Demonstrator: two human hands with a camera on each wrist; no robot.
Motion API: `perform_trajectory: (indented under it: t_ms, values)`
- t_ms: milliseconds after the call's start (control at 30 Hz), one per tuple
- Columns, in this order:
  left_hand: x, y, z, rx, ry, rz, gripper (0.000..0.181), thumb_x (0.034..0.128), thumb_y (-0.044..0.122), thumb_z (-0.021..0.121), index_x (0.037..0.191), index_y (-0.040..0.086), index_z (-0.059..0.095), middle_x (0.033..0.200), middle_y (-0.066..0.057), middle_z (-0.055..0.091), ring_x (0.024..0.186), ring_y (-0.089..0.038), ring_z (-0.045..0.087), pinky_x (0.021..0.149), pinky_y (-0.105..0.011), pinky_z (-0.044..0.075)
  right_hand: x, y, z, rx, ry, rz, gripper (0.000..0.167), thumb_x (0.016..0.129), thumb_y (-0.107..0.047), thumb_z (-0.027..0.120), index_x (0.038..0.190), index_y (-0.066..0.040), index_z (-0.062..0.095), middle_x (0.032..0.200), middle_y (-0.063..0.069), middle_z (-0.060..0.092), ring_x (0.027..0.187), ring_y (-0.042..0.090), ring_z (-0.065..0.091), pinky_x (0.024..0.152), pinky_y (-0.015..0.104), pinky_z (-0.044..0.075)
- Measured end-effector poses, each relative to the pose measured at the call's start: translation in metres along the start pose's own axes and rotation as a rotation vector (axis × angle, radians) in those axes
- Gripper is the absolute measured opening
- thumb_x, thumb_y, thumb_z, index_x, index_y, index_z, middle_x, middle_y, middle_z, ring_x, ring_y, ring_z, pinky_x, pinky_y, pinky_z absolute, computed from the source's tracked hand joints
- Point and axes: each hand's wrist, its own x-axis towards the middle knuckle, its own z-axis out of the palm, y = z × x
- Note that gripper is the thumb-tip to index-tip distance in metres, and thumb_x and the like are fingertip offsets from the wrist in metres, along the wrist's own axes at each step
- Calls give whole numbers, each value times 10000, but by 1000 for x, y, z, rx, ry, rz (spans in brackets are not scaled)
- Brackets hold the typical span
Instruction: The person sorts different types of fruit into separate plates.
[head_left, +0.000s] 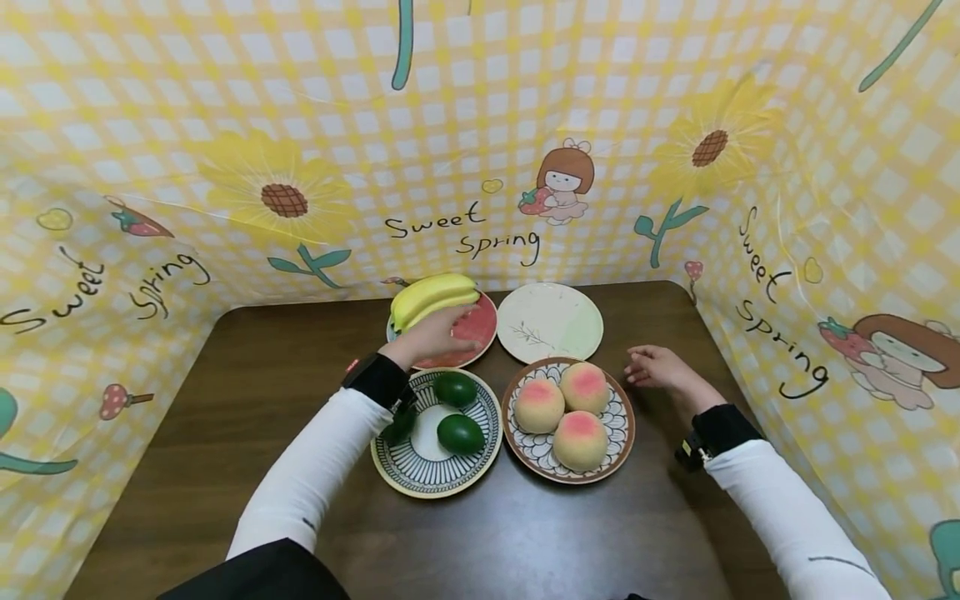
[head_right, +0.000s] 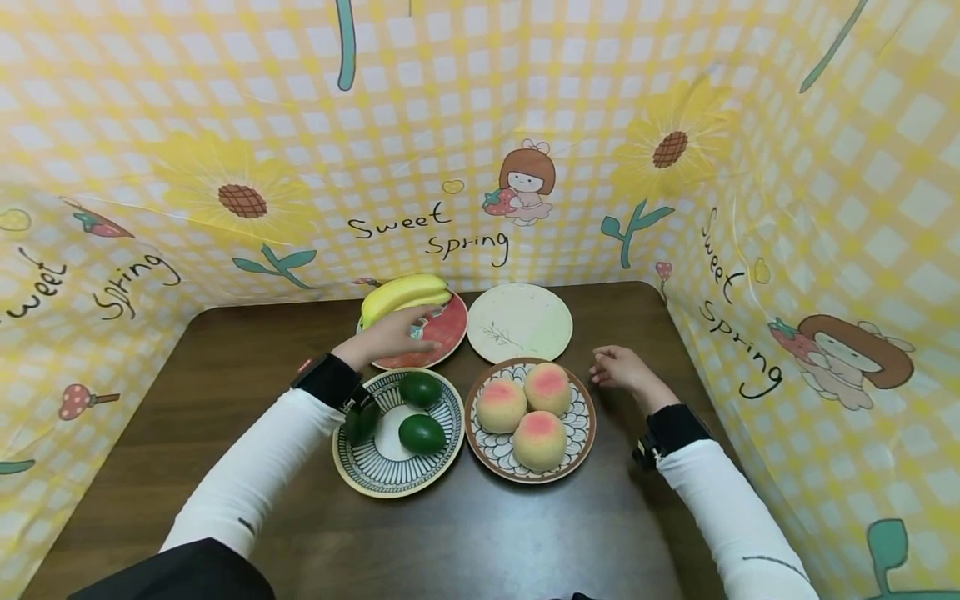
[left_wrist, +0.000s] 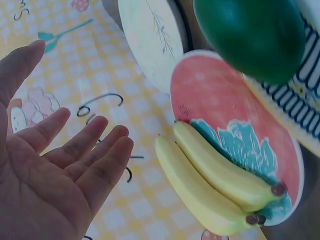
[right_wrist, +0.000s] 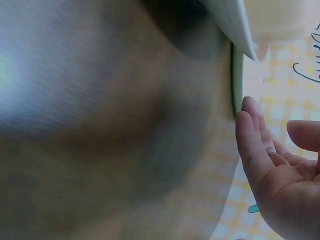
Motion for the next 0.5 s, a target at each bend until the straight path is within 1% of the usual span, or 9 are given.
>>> perform_trajectory:
  t_ms: [33, 133, 200, 267, 367, 400, 433, 467, 500]
  values:
    - [1, -2, -1, 6, 7, 2, 701, 948, 192, 718, 1523, -61, 407, 1526, -265, 501, 1399, -418, 506, 1178, -505, 410, 3, -3, -2, -2, 4, 1, 509, 1116, -112, 306, 1493, 223, 238, 929, 18, 680, 773, 6, 646, 776, 212, 569]
    - [4, -9, -7, 3, 15, -22, 716, 947, 184, 717, 1536, -55, 387, 1544, -265, 478, 1420, -420, 480, 1186, -508, 398, 10, -10, -8, -17, 2, -7, 513, 1117, -110, 298, 1502, 221, 221, 937, 20, 668, 785, 3, 645, 805, 223, 571]
    - [6, -13, -13, -13, 16, -48, 726, 946, 174, 716, 1547, -47, 372, 1559, -269, 457, 1437, -430, 455, 1193, -522, 386, 17, -14, -10, -20, -5, -10, 518, 1117, -112, 298, 1505, 221, 215, 946, 30, 670, 790, 6, 650, 822, 232, 575]
    - [8, -18, -18, -39, 12, -92, 745, 947, 172, 715, 1565, -26, 349, 1582, -265, 427, 1460, -428, 425, 1203, -532, 371, 23, -17, -10, -22, -17, -4, 521, 1118, -113, 293, 1509, 221, 207, 959, 36, 672, 794, 3, 650, 827, 228, 574]
    - [12, -28, -25, -53, 12, -143, 764, 955, 182, 706, 1582, -14, 317, 1604, -273, 386, 1480, -433, 391, 1209, -544, 357, 33, -20, -10, -27, -39, 9, 532, 1117, -113, 289, 1513, 227, 185, 982, 58, 681, 796, 2, 650, 819, 217, 570]
    - [13, -32, -27, -52, 16, -156, 772, 955, 192, 703, 1585, -15, 308, 1608, -276, 377, 1483, -432, 385, 1211, -543, 351, 65, 10, -21, 22, -68, -14, 530, 1118, -134, 321, 1519, 200, 230, 987, 69, 693, 806, 27, 668, 828, 228, 575]
    - [15, -36, -29, -58, 17, -172, 783, 957, 201, 702, 1590, -14, 296, 1613, -281, 363, 1483, -435, 379, 1210, -543, 349, 70, 10, -21, 19, -73, -8, 530, 1116, -129, 319, 1519, 202, 226, 993, 84, 695, 806, 34, 667, 830, 233, 575]
    - [16, -40, -30, -63, 21, -187, 791, 958, 204, 699, 1593, -17, 283, 1616, -288, 350, 1482, -442, 373, 1210, -548, 346, 79, 14, -22, 17, -75, 1, 530, 1114, -131, 325, 1520, 196, 230, 1016, 117, 698, 827, 59, 676, 862, 265, 581]
    - [17, -44, -31, -69, 25, -206, 803, 958, 215, 701, 1597, -15, 273, 1620, -288, 342, 1483, -444, 369, 1210, -550, 344, 89, 23, -25, 40, -93, -2, 523, 1116, -138, 329, 1527, 176, 249, 1034, 148, 703, 848, 104, 693, 893, 296, 586]
